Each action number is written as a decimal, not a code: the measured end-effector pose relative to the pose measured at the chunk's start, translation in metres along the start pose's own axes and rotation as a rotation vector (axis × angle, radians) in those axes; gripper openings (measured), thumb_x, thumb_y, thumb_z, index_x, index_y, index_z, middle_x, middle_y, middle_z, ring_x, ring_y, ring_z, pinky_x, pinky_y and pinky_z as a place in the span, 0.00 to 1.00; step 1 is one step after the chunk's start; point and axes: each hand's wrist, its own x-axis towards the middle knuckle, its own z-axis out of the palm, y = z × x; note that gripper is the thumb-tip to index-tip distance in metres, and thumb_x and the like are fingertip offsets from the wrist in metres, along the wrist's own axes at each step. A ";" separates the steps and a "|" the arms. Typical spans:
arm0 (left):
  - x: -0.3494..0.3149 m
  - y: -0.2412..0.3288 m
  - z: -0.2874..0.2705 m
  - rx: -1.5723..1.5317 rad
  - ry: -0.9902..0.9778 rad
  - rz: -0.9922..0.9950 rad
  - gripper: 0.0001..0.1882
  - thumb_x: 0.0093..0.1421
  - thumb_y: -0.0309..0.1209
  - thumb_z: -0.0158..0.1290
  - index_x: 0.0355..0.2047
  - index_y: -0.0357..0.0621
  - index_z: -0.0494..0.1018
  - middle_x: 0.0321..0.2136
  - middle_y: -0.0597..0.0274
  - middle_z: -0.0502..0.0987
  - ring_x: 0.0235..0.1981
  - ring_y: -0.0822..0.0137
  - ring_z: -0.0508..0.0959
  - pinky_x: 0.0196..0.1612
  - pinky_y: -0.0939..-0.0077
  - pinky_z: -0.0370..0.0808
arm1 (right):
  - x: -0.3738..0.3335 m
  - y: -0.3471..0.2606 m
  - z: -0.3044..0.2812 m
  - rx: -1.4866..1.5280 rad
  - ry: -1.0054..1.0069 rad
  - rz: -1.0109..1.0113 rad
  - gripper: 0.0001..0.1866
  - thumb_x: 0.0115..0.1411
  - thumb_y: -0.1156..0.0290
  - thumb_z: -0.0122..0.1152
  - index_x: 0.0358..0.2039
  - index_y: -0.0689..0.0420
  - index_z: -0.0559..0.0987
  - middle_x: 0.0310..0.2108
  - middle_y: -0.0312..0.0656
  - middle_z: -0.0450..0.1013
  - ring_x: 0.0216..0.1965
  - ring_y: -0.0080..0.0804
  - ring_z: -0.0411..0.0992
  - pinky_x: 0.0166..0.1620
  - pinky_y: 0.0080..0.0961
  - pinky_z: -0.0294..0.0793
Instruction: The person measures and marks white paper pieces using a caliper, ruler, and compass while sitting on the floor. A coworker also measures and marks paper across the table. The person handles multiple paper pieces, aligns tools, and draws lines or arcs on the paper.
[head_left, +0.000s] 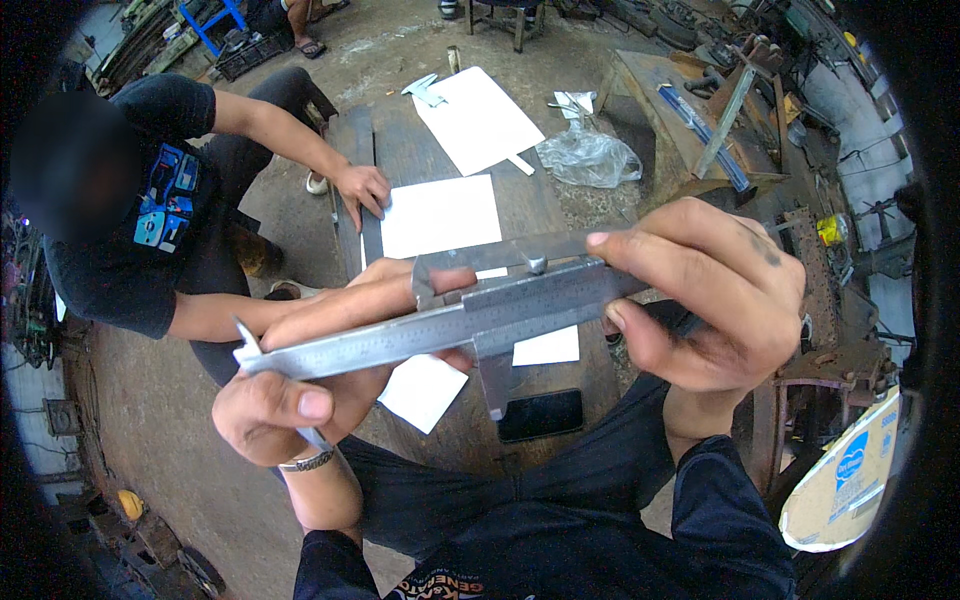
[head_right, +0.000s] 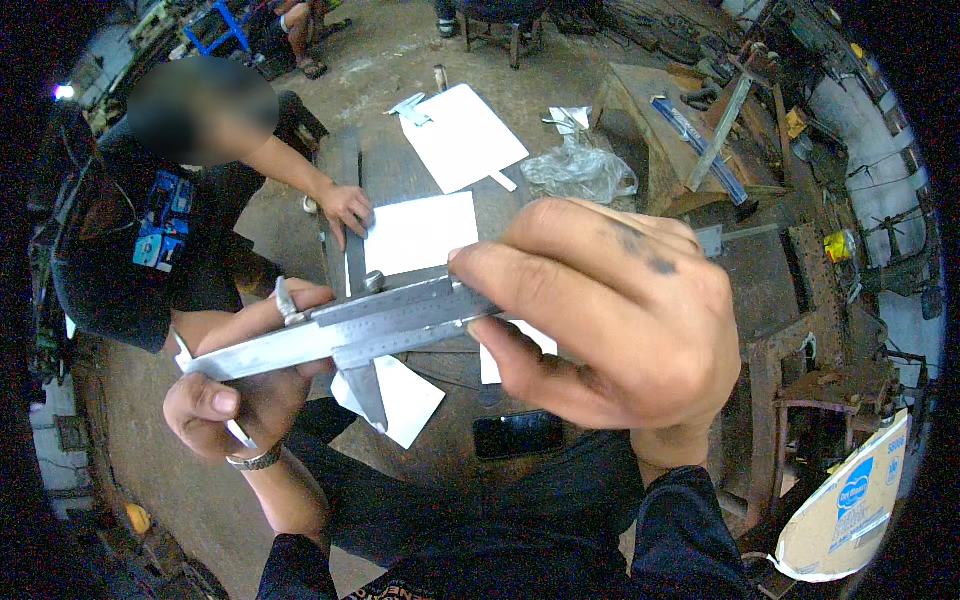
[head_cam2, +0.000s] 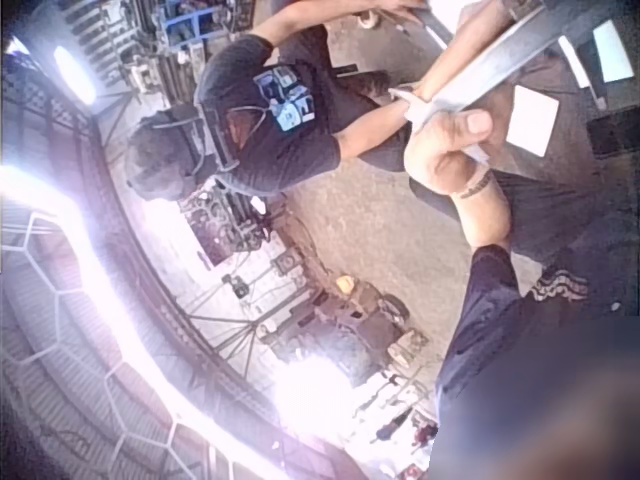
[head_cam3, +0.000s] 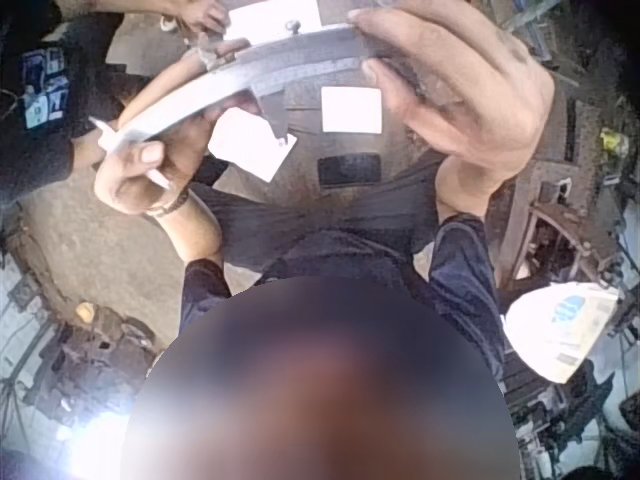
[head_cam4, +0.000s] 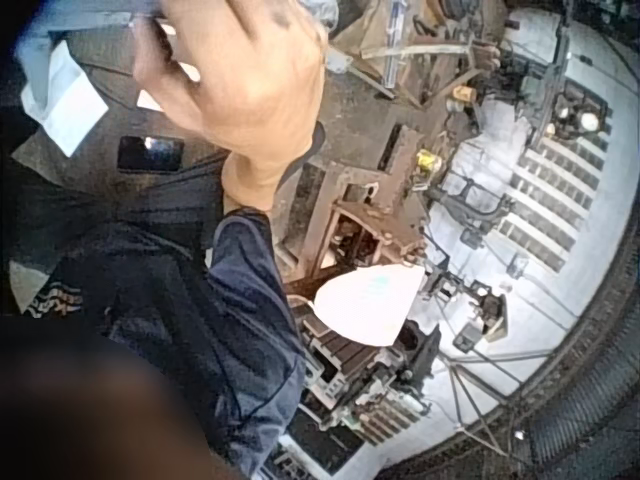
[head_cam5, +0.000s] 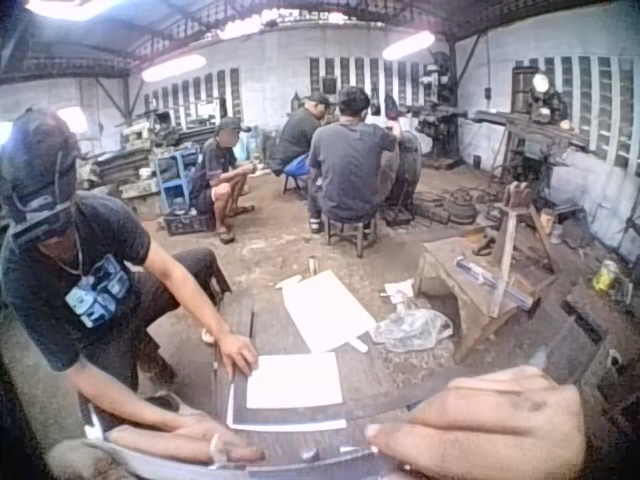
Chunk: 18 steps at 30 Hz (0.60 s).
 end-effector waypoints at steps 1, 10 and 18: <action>0.000 -0.002 0.002 -0.024 0.078 0.030 0.50 0.38 0.43 0.54 0.54 0.05 0.62 0.49 0.18 0.68 0.52 0.31 0.73 0.57 0.46 0.67 | 0.000 0.003 0.000 0.027 -0.028 0.019 0.20 0.40 0.66 0.70 0.34 0.64 0.85 0.23 0.44 0.76 0.22 0.35 0.76 0.27 0.24 0.73; 0.020 -0.015 0.005 -0.319 0.116 0.008 0.60 0.33 0.36 0.54 0.63 0.08 0.45 0.51 0.21 0.67 0.54 0.35 0.72 0.61 0.42 0.65 | 0.003 0.016 -0.006 0.246 -0.201 0.236 0.25 0.52 0.65 0.69 0.49 0.65 0.81 0.31 0.48 0.77 0.28 0.35 0.77 0.31 0.26 0.75; 0.031 -0.036 0.003 -0.242 0.091 -0.044 0.60 0.35 0.36 0.55 0.66 0.16 0.45 0.53 0.19 0.67 0.55 0.36 0.73 0.62 0.42 0.65 | -0.001 0.027 0.017 0.409 -0.189 0.319 0.12 0.59 0.68 0.63 0.39 0.64 0.79 0.32 0.47 0.77 0.33 0.38 0.77 0.35 0.31 0.73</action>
